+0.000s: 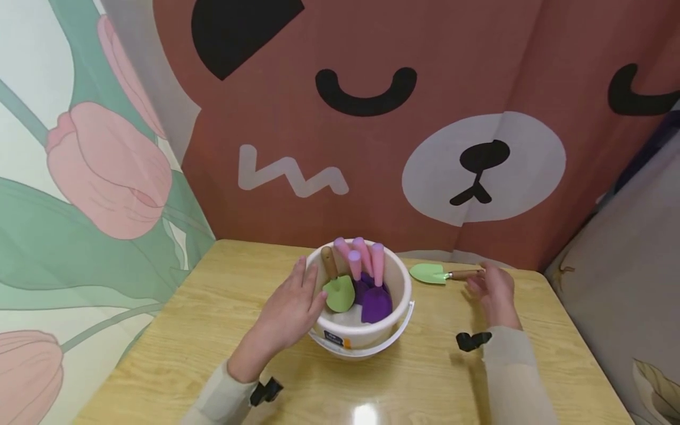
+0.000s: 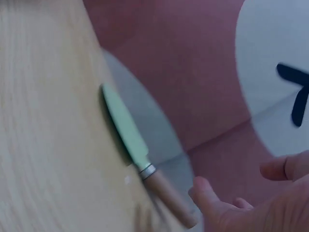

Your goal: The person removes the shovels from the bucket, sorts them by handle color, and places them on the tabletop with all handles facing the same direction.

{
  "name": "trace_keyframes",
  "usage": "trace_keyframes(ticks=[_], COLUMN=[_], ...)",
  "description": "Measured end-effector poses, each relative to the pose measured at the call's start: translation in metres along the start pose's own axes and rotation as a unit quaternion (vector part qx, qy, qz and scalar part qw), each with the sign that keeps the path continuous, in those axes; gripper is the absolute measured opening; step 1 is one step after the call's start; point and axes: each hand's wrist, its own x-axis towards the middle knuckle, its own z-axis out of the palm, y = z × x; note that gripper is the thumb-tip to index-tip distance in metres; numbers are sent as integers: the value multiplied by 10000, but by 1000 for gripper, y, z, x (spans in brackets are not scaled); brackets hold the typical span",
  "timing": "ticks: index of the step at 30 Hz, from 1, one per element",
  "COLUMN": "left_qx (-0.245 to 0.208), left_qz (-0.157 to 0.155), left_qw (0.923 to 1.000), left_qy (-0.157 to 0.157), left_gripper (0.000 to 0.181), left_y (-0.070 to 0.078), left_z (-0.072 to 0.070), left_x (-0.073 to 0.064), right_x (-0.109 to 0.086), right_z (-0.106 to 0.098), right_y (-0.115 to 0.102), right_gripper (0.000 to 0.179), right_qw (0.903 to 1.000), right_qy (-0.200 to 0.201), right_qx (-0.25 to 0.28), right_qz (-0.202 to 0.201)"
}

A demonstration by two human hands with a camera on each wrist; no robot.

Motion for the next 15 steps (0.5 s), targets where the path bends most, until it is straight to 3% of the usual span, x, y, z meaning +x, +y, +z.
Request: trace_keyframes(ticks=[8, 15], left_qx=[38, 66], left_qz=[18, 23], left_qw=[10000, 10000], left_qy=[7, 17], left_gripper=[71, 71], left_y=[0, 0], left_z=[-1, -1], left_x=[-1, -2], right_x=[-27, -53], right_z=[20, 37], right_y=[-14, -22], right_gripper=[79, 79], right_qw=[9953, 9835], right_qy=[-593, -1227], right_qx=[-565, -982], right_qz=[-507, -901])
